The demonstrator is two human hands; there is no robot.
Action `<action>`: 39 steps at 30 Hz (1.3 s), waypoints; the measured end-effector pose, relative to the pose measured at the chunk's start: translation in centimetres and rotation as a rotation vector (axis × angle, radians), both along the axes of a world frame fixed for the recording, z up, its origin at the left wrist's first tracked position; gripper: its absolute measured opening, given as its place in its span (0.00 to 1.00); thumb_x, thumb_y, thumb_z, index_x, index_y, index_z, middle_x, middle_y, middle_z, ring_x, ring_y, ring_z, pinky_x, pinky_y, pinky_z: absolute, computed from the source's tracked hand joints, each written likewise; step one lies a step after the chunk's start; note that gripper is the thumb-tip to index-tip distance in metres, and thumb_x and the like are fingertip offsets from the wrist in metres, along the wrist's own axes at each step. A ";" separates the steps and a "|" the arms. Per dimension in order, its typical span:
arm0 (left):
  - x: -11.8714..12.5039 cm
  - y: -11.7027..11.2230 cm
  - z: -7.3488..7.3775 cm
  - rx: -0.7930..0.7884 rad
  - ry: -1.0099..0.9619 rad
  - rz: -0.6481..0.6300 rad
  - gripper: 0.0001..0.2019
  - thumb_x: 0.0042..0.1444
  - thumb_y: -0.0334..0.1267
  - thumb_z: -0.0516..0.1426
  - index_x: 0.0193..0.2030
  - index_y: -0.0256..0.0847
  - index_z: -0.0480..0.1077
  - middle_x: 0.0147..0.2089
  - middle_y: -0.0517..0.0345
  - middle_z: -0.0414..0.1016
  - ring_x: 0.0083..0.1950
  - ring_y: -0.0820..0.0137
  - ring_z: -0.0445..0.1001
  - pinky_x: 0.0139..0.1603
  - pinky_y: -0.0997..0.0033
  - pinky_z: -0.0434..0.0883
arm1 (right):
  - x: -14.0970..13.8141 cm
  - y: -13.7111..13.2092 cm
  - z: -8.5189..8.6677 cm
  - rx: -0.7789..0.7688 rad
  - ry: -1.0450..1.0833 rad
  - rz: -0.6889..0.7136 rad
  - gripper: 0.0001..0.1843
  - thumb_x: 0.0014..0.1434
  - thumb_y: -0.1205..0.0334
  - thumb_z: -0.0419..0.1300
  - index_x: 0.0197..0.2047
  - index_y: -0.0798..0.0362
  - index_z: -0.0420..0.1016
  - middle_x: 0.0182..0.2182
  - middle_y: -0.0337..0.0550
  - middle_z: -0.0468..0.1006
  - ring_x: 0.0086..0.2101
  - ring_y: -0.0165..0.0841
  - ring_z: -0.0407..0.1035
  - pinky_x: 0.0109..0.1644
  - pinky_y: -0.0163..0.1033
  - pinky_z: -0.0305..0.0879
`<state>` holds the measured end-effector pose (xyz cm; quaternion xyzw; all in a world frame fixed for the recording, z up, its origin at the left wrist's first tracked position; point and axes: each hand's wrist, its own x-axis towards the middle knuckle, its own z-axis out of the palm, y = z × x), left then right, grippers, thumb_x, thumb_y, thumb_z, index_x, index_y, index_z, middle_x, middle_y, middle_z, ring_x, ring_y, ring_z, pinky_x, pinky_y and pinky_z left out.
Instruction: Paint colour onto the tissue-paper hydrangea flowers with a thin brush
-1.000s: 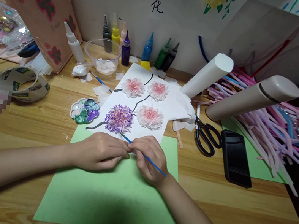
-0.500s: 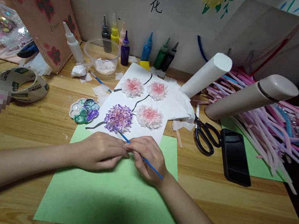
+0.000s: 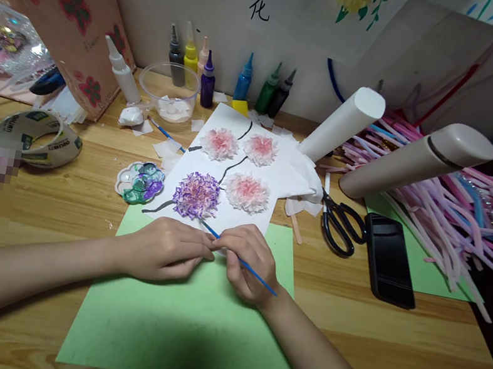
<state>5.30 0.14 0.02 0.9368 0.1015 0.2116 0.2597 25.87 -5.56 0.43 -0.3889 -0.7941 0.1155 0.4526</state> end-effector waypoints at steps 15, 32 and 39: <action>0.0 0.0 -0.3 -0.005 -0.025 -0.002 0.12 0.61 0.30 0.49 0.44 0.37 0.74 0.52 0.51 0.78 0.54 0.67 0.77 0.53 0.72 0.74 | -0.2 0.1 0.3 0.019 0.006 -0.075 0.13 0.59 0.73 0.49 0.40 0.51 0.71 0.30 0.42 0.78 0.32 0.34 0.72 0.35 0.40 0.67; 0.0 0.0 -0.3 -0.014 -0.020 -0.002 0.12 0.60 0.29 0.49 0.44 0.37 0.74 0.51 0.51 0.79 0.53 0.68 0.77 0.52 0.72 0.74 | -0.3 0.1 0.4 0.043 -0.030 -0.082 0.13 0.55 0.74 0.49 0.39 0.51 0.70 0.29 0.42 0.77 0.31 0.34 0.71 0.35 0.41 0.66; 0.0 0.0 -0.3 -0.015 -0.020 -0.003 0.12 0.61 0.29 0.49 0.44 0.37 0.74 0.51 0.51 0.79 0.52 0.67 0.78 0.51 0.72 0.75 | 0.0 -0.2 0.3 0.107 0.008 -0.118 0.11 0.57 0.71 0.49 0.37 0.50 0.70 0.28 0.42 0.77 0.29 0.35 0.70 0.32 0.41 0.65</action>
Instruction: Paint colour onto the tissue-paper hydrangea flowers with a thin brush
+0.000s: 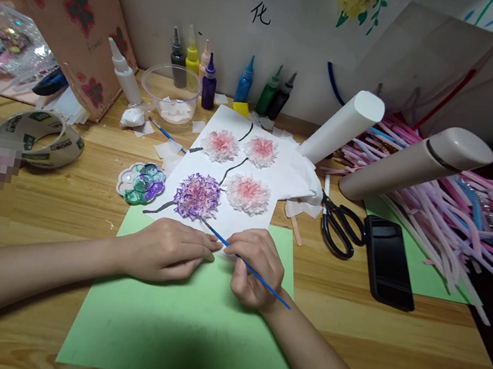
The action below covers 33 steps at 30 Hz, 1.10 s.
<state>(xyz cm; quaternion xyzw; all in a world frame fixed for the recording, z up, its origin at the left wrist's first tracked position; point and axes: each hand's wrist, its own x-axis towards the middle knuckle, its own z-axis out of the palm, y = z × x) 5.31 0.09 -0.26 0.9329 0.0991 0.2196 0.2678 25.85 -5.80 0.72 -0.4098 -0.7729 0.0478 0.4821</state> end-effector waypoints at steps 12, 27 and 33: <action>0.0 -0.1 -0.1 0.009 0.001 0.004 0.12 0.61 0.29 0.49 0.43 0.37 0.74 0.52 0.52 0.78 0.54 0.68 0.77 0.52 0.72 0.75 | 0.6 -0.6 -0.9 0.016 0.052 -0.030 0.11 0.58 0.70 0.49 0.37 0.50 0.71 0.28 0.43 0.77 0.29 0.36 0.70 0.32 0.42 0.65; 0.4 -0.5 -1.1 0.353 0.066 -0.023 0.08 0.57 0.34 0.54 0.33 0.34 0.74 0.36 0.47 0.78 0.41 0.61 0.75 0.48 0.63 0.72 | -6.5 5.6 3.6 -0.186 -0.148 0.217 0.11 0.64 0.69 0.49 0.42 0.50 0.71 0.33 0.43 0.79 0.35 0.36 0.72 0.39 0.42 0.68; 0.4 -0.5 -1.1 0.412 0.085 0.002 0.09 0.57 0.35 0.55 0.37 0.32 0.75 0.37 0.43 0.78 0.41 0.59 0.74 0.49 0.59 0.71 | -7.1 6.2 3.5 -0.199 -0.215 0.236 0.10 0.65 0.69 0.49 0.40 0.50 0.70 0.31 0.44 0.77 0.33 0.36 0.69 0.37 0.41 0.66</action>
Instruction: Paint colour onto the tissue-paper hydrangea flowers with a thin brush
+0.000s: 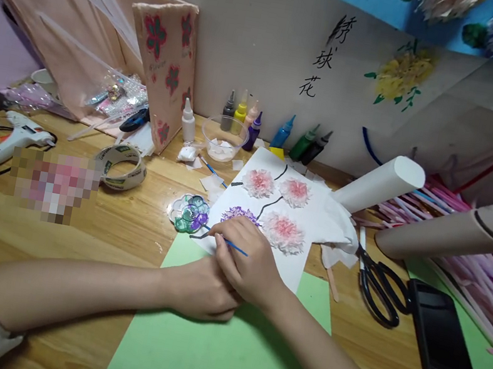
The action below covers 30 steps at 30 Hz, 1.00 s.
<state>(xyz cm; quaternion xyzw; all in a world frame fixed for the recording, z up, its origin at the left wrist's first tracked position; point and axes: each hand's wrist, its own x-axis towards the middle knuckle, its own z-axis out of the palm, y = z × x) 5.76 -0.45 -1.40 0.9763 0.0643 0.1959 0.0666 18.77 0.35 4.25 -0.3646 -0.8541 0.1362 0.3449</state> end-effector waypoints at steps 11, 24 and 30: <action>0.0 -0.1 -0.4 -0.004 -0.011 -0.003 0.09 0.58 0.34 0.55 0.39 0.30 0.75 0.39 0.41 0.78 0.45 0.57 0.75 0.50 0.58 0.72 | -0.6 -0.4 0.5 -0.019 0.069 -0.016 0.10 0.66 0.70 0.48 0.40 0.51 0.70 0.32 0.42 0.76 0.34 0.34 0.69 0.39 0.40 0.66; -0.7 -0.6 0.6 0.018 -0.023 0.049 0.14 0.64 0.32 0.47 0.50 0.28 0.68 0.54 0.42 0.75 0.52 0.60 0.75 0.49 0.65 0.76 | 9.1 -5.0 -4.4 0.130 0.252 -0.418 0.09 0.61 0.70 0.54 0.41 0.49 0.73 0.33 0.42 0.77 0.37 0.37 0.71 0.42 0.45 0.66; -0.6 -0.5 0.8 0.026 -0.065 0.065 0.15 0.63 0.30 0.46 0.51 0.27 0.68 0.56 0.40 0.74 0.53 0.59 0.76 0.52 0.62 0.77 | 9.2 -6.2 -4.8 0.158 0.266 -0.304 0.13 0.57 0.74 0.54 0.42 0.50 0.71 0.31 0.43 0.78 0.33 0.36 0.73 0.37 0.43 0.70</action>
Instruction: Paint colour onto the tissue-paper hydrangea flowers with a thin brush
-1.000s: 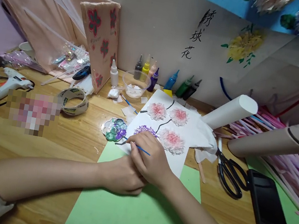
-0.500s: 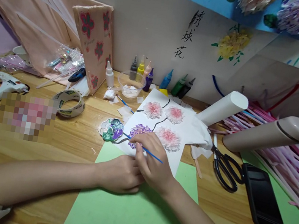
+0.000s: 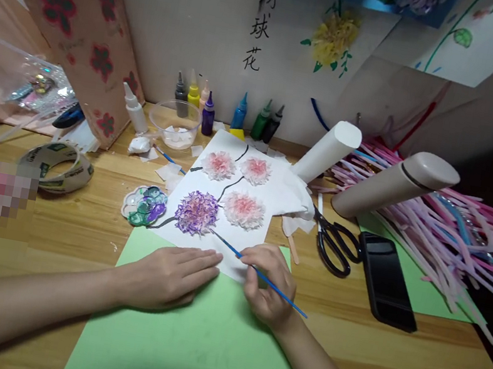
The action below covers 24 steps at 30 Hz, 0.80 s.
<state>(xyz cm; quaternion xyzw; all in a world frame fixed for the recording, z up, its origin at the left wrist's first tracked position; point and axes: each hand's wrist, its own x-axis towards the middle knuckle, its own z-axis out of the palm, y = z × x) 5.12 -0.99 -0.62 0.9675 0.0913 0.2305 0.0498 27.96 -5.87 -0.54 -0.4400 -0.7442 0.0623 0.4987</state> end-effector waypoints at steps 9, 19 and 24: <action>0.1 0.2 0.0 -0.023 0.013 0.001 0.14 0.61 0.29 0.47 0.49 0.28 0.69 0.54 0.41 0.75 0.52 0.59 0.77 0.50 0.63 0.78 | -0.6 0.6 0.5 -0.080 0.017 0.067 0.12 0.56 0.75 0.53 0.40 0.50 0.70 0.31 0.42 0.79 0.34 0.34 0.73 0.38 0.40 0.71; 0.1 0.3 -0.1 -0.028 0.022 -0.015 0.14 0.61 0.29 0.48 0.51 0.28 0.67 0.55 0.39 0.75 0.54 0.59 0.76 0.52 0.62 0.77 | -0.6 0.6 0.7 -0.100 -0.044 0.089 0.12 0.57 0.74 0.54 0.41 0.50 0.70 0.32 0.43 0.79 0.34 0.35 0.73 0.38 0.41 0.71; 0.0 0.3 -0.2 -0.033 0.029 -0.010 0.15 0.61 0.29 0.48 0.52 0.28 0.67 0.56 0.40 0.74 0.55 0.60 0.75 0.54 0.63 0.76 | -0.7 0.6 0.8 -0.099 -0.057 0.088 0.12 0.57 0.74 0.54 0.41 0.50 0.70 0.32 0.42 0.79 0.35 0.35 0.73 0.39 0.40 0.71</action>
